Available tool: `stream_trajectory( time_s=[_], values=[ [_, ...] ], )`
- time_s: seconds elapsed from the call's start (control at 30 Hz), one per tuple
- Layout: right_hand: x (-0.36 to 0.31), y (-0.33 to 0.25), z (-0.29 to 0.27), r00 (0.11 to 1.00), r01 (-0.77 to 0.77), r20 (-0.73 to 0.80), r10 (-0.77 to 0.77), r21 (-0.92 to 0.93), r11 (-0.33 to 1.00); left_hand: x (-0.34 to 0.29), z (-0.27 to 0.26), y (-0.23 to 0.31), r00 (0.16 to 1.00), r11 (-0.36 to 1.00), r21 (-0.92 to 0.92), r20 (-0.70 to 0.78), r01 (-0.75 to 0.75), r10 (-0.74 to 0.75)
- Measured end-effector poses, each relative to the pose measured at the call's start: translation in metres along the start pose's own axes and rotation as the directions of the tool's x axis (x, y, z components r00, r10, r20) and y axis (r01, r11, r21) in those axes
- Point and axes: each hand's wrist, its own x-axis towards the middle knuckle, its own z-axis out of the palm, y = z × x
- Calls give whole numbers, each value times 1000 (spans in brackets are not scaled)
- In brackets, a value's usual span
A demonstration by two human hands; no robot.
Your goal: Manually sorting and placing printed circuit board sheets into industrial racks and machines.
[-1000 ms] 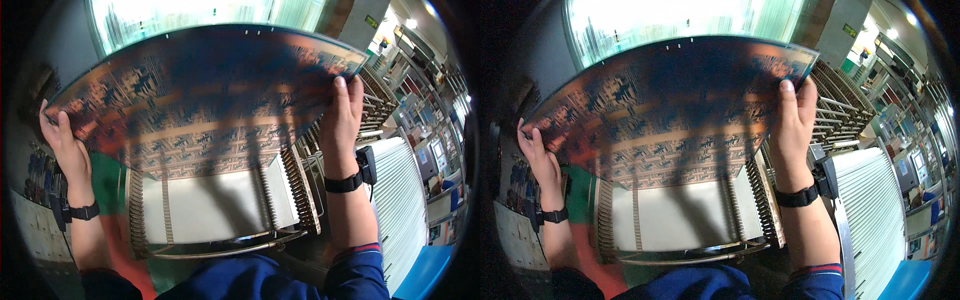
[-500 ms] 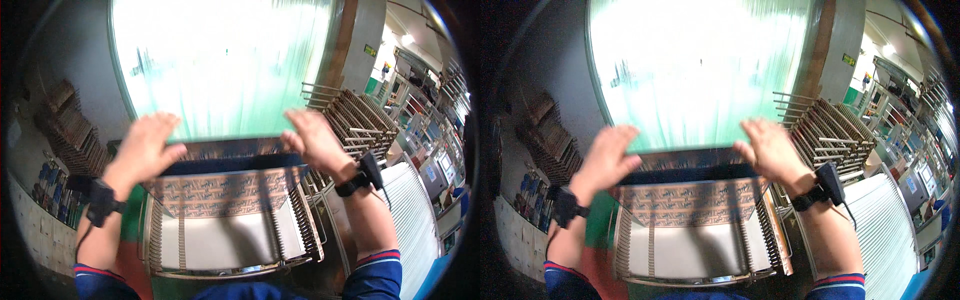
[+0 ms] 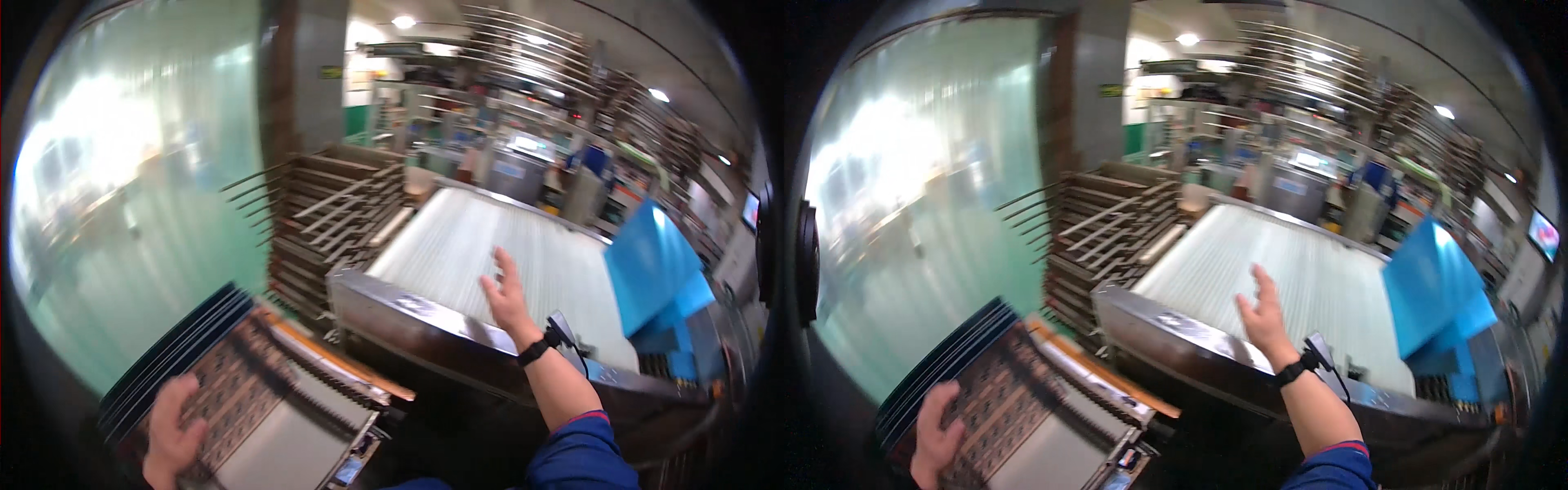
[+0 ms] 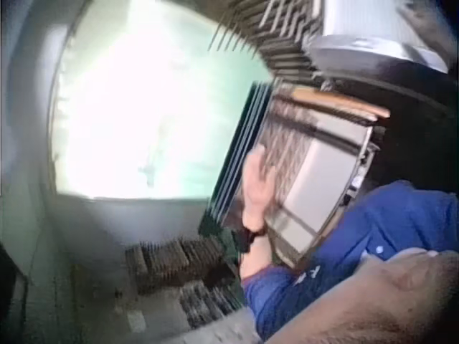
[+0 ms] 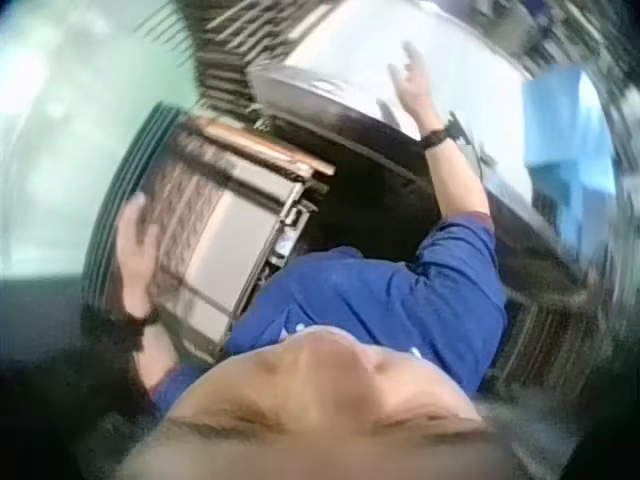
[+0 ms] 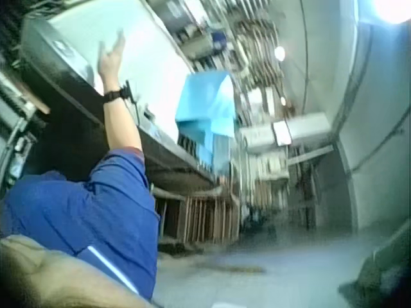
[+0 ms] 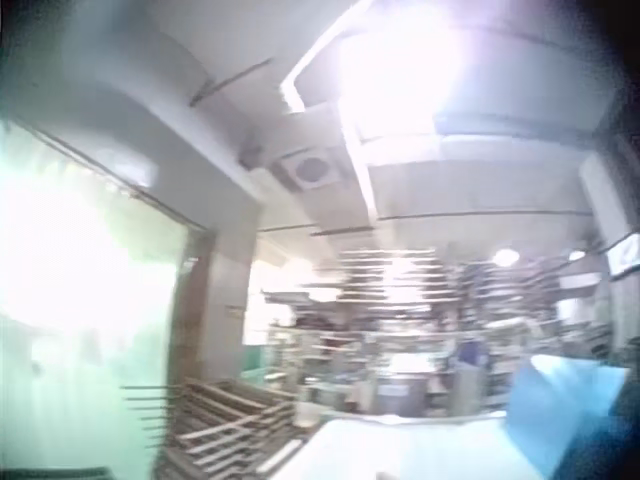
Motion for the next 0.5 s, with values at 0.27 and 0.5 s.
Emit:
stream_trajectory(
  time_s=[0.27, 0.5],
  values=[
    [-120, 131, -312, 555, -545, -816, 158, -213, 811, -16, 163, 101, 800, 765, -559, 592, 321, 96],
    [-135, 190, -425, 402, -676, -906, 135, -195, 711, -74, 289, 111, 471, 815, -296, 881, 498, 33]
  ],
)
